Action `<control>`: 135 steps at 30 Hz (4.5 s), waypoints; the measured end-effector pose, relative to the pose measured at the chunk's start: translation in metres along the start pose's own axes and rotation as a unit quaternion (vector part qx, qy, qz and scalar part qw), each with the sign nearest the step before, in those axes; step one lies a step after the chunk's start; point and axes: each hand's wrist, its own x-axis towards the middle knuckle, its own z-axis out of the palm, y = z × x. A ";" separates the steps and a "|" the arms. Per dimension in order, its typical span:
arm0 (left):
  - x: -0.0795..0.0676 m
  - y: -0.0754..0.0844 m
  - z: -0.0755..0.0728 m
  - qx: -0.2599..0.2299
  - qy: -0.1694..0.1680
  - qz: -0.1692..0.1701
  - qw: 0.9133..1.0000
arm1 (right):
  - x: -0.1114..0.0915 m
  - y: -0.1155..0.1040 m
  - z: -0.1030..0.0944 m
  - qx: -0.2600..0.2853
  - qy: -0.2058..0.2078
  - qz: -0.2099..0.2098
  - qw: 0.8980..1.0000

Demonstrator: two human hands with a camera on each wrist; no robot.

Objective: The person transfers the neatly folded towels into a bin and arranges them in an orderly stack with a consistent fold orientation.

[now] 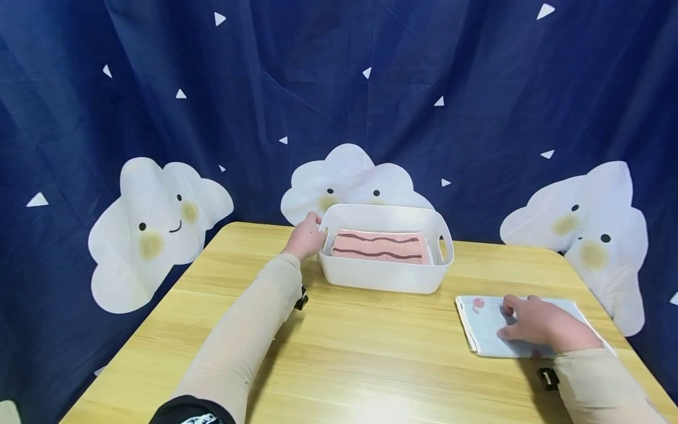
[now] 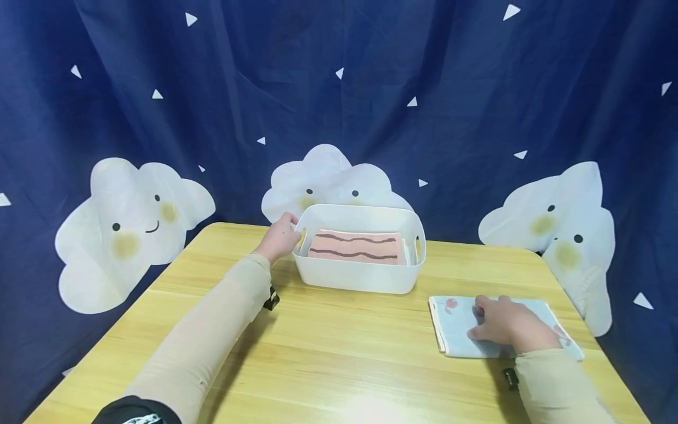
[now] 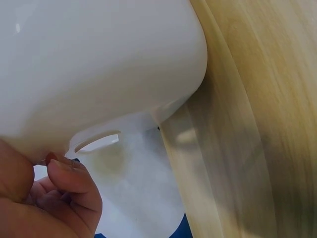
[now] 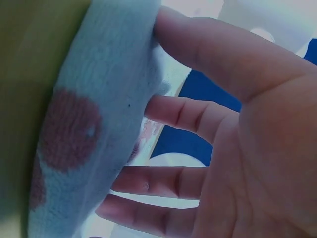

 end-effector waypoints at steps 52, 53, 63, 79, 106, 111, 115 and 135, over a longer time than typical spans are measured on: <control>0.000 0.000 0.001 -0.021 -0.004 -0.008 1.000 | 0.055 -0.217 0.028 -0.056 0.056 -0.089 0.993; 0.000 0.000 0.001 -0.020 -0.004 -0.007 1.000 | 0.057 -0.222 0.028 -0.053 0.053 -0.087 0.993; 0.000 -0.004 0.000 -0.014 -0.008 -0.008 1.000 | 0.068 -0.250 0.028 -0.030 0.027 -0.071 0.997; -0.046 -0.012 -0.006 0.003 -0.012 0.050 0.999 | 0.059 -0.193 0.008 0.118 0.020 -0.167 0.979; -0.117 -0.020 0.028 0.076 -0.189 0.044 0.978 | 0.036 -0.103 0.016 0.173 0.028 -0.048 0.983; -0.124 -0.017 0.037 0.142 -0.183 0.063 0.971 | 0.037 -0.111 0.021 0.155 0.017 -0.028 0.987; -0.128 -0.016 0.042 0.175 -0.183 0.066 0.965 | 0.036 -0.115 0.023 0.159 0.020 -0.033 0.987; -0.121 -0.023 0.024 0.097 -0.256 0.095 0.957 | 0.033 -0.102 0.012 0.217 0.001 -0.126 0.968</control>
